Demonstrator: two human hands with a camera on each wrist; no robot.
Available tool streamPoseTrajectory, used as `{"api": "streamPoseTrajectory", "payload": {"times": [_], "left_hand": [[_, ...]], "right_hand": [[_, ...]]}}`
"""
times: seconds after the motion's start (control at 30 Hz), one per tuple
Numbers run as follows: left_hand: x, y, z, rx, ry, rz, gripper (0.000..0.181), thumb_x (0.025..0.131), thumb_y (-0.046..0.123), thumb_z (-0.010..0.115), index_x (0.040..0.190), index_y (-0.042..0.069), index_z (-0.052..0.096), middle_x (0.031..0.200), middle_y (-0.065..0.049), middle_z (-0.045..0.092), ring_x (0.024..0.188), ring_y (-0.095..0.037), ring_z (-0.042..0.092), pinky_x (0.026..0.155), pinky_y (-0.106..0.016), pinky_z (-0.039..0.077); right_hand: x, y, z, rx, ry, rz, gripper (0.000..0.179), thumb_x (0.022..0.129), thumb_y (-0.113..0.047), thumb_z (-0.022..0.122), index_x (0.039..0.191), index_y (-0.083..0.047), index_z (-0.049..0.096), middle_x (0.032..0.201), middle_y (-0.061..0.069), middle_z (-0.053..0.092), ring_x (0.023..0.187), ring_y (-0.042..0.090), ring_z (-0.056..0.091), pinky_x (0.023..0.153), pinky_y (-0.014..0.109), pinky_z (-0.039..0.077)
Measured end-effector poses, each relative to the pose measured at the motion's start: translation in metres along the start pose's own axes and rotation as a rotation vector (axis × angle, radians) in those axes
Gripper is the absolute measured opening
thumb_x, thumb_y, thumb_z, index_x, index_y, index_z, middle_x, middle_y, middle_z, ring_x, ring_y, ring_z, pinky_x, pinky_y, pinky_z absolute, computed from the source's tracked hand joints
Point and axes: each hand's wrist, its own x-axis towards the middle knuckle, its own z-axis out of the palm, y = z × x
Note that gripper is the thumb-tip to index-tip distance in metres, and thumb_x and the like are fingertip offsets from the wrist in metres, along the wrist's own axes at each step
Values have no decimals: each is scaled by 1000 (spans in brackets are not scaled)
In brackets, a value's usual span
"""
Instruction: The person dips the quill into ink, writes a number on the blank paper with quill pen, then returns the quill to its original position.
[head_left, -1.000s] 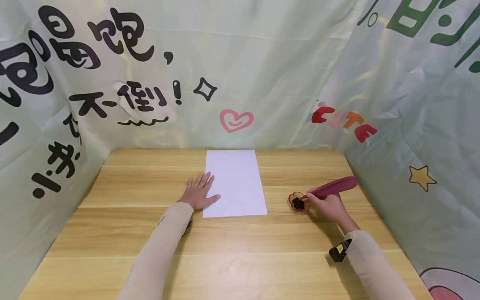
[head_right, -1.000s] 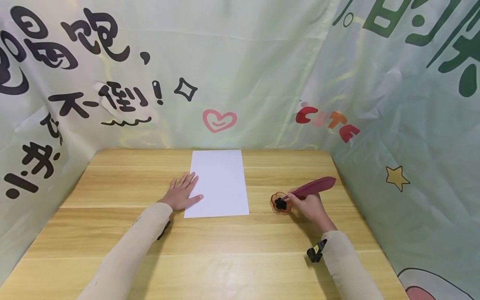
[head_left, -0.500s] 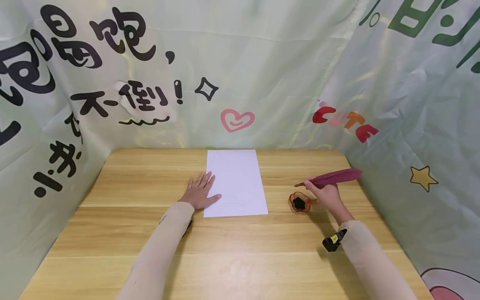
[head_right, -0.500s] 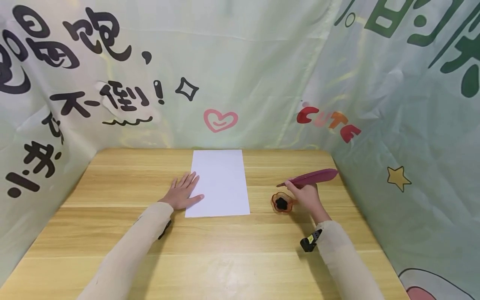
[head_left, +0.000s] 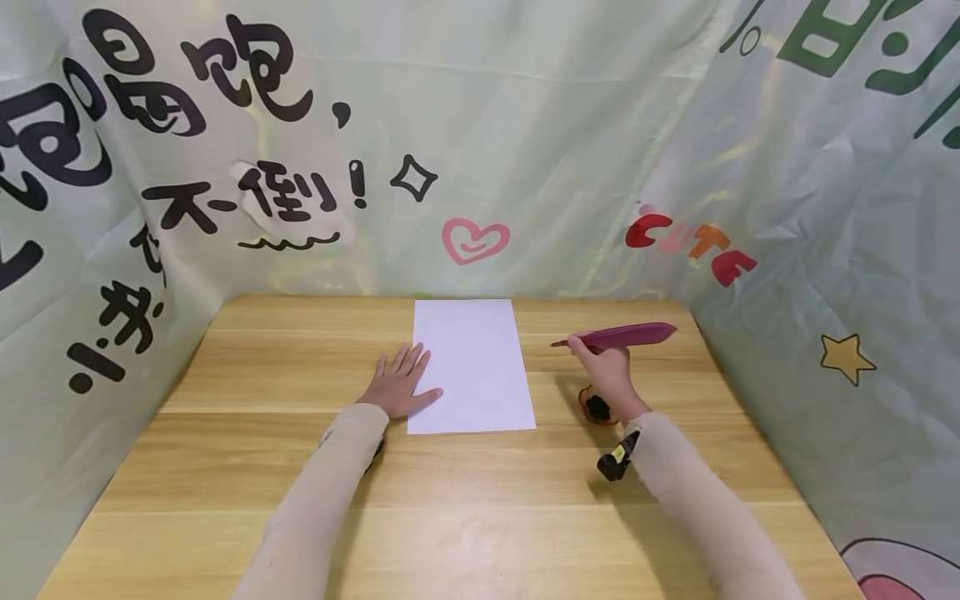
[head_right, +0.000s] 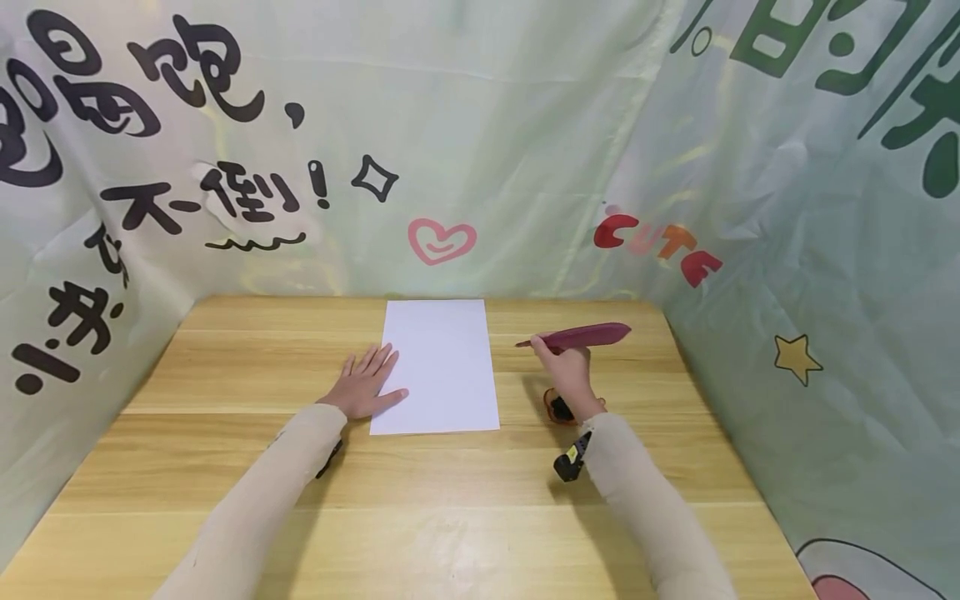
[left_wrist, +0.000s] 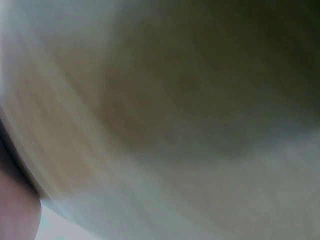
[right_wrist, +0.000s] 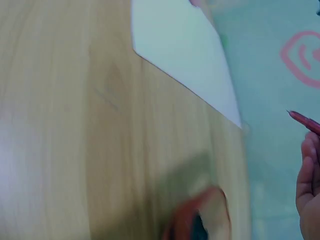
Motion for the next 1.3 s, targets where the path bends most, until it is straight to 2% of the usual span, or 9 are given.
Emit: {"api": "streamPoseTrajectory", "payload": {"times": [0.1, 0.17, 0.37, 0.47, 0.63, 0.9, 1.07, 1.3], "left_hand": [[1, -3, 2, 9, -1, -5, 88, 90, 72, 30, 156, 19, 4, 162, 0, -4, 148, -25, -8, 113, -57, -7], [1, -3, 3, 8, -1, -7, 89, 89, 74, 28, 156, 21, 4, 162, 1, -5, 148, -24, -9, 113, -56, -7], [-2, 0, 1, -15, -2, -4, 88, 90, 73, 30, 156, 20, 5, 162, 0, -4, 148, -25, -8, 113, -57, -8], [-5, 4, -3, -25, -7, -4, 87, 91, 69, 34, 156, 18, 6, 162, -1, -3, 148, -25, -8, 113, -56, -9], [-4, 6, -2, -6, -10, -14, 87, 91, 70, 34, 156, 19, 5, 162, 0, -4, 148, -24, -9, 113, -56, -9], [-2, 2, 1, -3, -6, -13, 89, 90, 73, 31, 156, 20, 4, 162, 1, -5, 148, -23, -10, 113, -56, -9], [-1, 0, 1, 9, -1, -13, 89, 90, 74, 31, 156, 20, 4, 162, 1, -5, 148, -23, -10, 113, -56, -8], [0, 0, 1, 6, -11, -18, 89, 89, 74, 30, 156, 21, 3, 162, 1, -6, 148, -23, -10, 113, -56, -9]], "right_hand": [[2, 0, 17, 29, -10, -5, 39, 88, -38, 68, 107, -4, 70, 95, 12, 72, 81, 9, 64, 67, 18, 49], [2, -1, 28, 35, -18, -7, 38, 89, -36, 67, 108, -3, 70, 96, 13, 71, 84, 16, 66, 67, 19, 50], [3, -7, 54, 67, -29, 70, 37, 89, -37, 68, 108, -4, 69, 99, 14, 71, 97, 33, 65, 70, 23, 50], [6, -7, 65, 64, -26, 83, 35, 88, -36, 69, 108, -7, 70, 100, 13, 70, 89, 26, 65, 68, 23, 49], [9, -9, 81, 25, 6, 40, 28, 87, -29, 70, 105, -6, 73, 96, 14, 70, 72, 13, 56, 61, 21, 47], [8, -13, 101, -12, -13, 34, 22, 89, -24, 68, 104, -7, 72, 99, 13, 71, 77, 17, 58, 65, 24, 47], [9, -11, 111, -41, 13, 9, 19, 88, -22, 70, 100, -8, 73, 96, 11, 72, 76, 17, 59, 65, 23, 45], [10, -7, 118, -42, 62, 67, 18, 87, -22, 70, 98, -8, 74, 93, 11, 72, 72, 16, 58, 61, 22, 45]]}}
